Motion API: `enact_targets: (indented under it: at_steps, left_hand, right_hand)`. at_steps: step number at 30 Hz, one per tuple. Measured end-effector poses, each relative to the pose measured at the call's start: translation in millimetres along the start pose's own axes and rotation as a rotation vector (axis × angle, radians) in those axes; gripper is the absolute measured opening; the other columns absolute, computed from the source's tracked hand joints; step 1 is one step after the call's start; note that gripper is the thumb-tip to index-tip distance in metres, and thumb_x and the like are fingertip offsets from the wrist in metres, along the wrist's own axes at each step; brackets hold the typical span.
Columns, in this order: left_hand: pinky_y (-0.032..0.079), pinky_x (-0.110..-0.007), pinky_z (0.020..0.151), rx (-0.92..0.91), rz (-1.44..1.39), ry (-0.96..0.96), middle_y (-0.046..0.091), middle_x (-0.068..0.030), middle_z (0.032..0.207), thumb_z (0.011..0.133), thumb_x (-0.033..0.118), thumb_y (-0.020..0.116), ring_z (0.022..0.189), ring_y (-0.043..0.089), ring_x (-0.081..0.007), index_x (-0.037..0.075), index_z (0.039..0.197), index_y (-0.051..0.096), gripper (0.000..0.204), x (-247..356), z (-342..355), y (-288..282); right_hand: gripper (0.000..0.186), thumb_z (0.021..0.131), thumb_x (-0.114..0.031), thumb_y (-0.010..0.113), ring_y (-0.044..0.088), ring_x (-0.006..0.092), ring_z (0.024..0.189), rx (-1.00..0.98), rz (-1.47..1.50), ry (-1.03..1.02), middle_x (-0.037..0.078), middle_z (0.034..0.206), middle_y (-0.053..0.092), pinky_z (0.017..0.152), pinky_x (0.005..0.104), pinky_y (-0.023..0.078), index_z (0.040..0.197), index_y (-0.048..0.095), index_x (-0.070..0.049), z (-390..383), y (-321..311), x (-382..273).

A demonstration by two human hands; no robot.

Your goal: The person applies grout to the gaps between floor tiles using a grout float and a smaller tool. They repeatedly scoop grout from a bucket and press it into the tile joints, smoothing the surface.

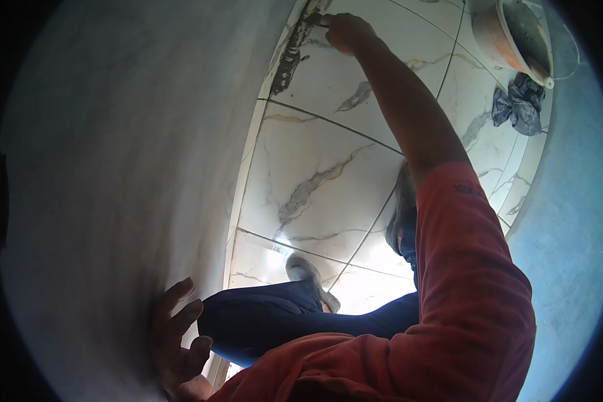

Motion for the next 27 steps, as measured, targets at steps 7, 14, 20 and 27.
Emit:
enact_targets:
  at_steps: [7, 14, 20, 27]
  left_hand:
    - [0.051, -0.052, 0.101, 0.022, -0.008, 0.004, 0.064, -0.0242, 0.132, 0.098, 0.046, 0.066, 0.121, 0.063, -0.0425, 0.005, 0.126, 0.067, 0.049, 2.9, -2.8, 1.7]
    - [0.051, -0.045, 0.103, 0.026, -0.078, 0.138, 0.061, -0.0205, 0.137, 0.098, 0.044, 0.068, 0.125, 0.061, -0.0350, 0.007, 0.128, 0.070, 0.047, -6.7, 1.5, 5.8]
    - [0.052, -0.044, 0.101, 0.038, -0.023, 0.233, 0.061, -0.0206, 0.136, 0.098, 0.044, 0.066, 0.122, 0.061, -0.0362, 0.007, 0.129, 0.070, 0.048, -1.1, -11.1, -4.7]
    - [0.052, -0.045, 0.102, 0.063, -0.066, 0.244, 0.061, -0.0209, 0.136, 0.098, 0.041, 0.067, 0.122, 0.061, -0.0367, 0.008, 0.130, 0.070, 0.046, -5.6, -24.4, -12.8]
  right_hand:
    - [0.037, 0.094, -0.010, 0.053, 0.068, 0.0369, 0.116, -0.097, -0.019, 0.137, 0.019, 0.123, 0.071, 0.096, 0.0485, 0.056, 0.127, 0.068, -0.010, -2.6, 6.1, -48.3]
    - [0.027, 0.091, -0.005, 0.055, 0.074, 0.0381, 0.100, -0.221, -0.101, 0.062, 0.023, 0.111, 0.073, 0.082, 0.0477, 0.060, 0.112, 0.071, 0.003, -25.5, 13.8, -80.9]
    - [0.024, 0.089, -0.004, 0.055, 0.076, 0.0351, 0.084, -0.463, 0.075, 0.042, 0.024, 0.098, 0.074, 0.068, 0.0479, 0.061, 0.105, 0.072, 0.005, -64.4, 35.2, -161.8]
    - [0.032, 0.089, -0.005, 0.053, 0.076, 0.0282, 0.078, -0.519, 0.502, 0.011, 0.026, 0.096, 0.070, 0.067, 0.0402, 0.061, 0.114, 0.067, 0.009, -138.4, 52.9, -176.6]
Point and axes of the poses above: each hand's wrist, its own z-axis towards the middle knuckle, its own y-axis out of the palm, x = y × z, the point moved 5 cm from there along z, towards the middle knuckle
